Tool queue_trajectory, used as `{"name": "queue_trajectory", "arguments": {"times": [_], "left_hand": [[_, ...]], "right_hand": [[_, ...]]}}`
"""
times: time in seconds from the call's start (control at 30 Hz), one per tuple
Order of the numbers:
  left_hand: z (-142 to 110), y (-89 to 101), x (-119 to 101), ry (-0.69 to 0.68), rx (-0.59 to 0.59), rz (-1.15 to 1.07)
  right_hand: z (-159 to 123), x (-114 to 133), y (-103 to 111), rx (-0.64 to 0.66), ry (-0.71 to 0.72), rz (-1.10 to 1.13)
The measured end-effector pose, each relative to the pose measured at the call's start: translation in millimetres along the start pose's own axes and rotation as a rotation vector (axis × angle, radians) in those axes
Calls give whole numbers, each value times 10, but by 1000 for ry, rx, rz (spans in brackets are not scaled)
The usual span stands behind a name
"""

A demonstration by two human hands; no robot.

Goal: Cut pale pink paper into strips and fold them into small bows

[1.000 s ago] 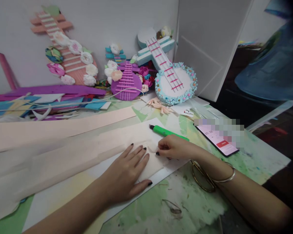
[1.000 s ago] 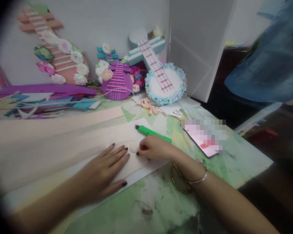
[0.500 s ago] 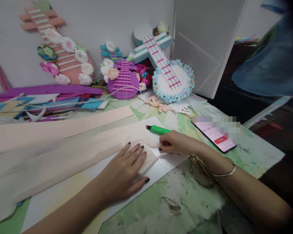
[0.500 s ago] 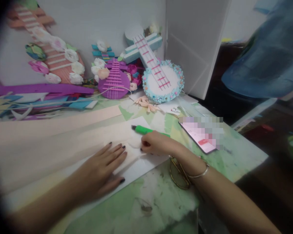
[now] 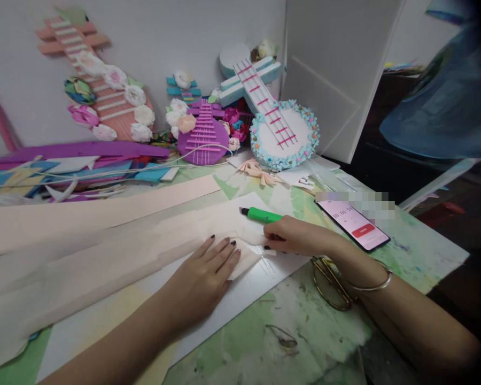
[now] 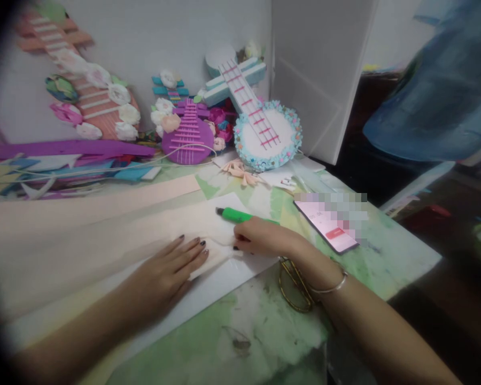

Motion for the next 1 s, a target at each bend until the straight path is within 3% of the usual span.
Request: {"name": "queue_trajectory", "arguments": {"times": [0.33,0.63,0.73,0.8,0.9,1.0], "left_hand": [[-1,58,41,-38,-43,-23],[-25,196,31,-98,-313,-308],[0,299,145,21,-385,-421],[45,371,282,180,-394,-474],[150,425,547,456,-298,-570],[265,414,810,589,-193,-608]], "right_hand": [[-23,79,43,17,-41,-25],[-35,64,30,7,-4,4],[-18,49,26,26,-23,10],[-5,33,17,40,-26,24],[4,1,0,31,-24,43],[0,-33,-22,21,-42,41]]}}
Point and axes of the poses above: each hand's wrist, its own z-axis towards the middle knuckle, its own y-axis out of the back of the hand, x = y × z, the point moved 4 cm from there along z, towards the middle knuckle
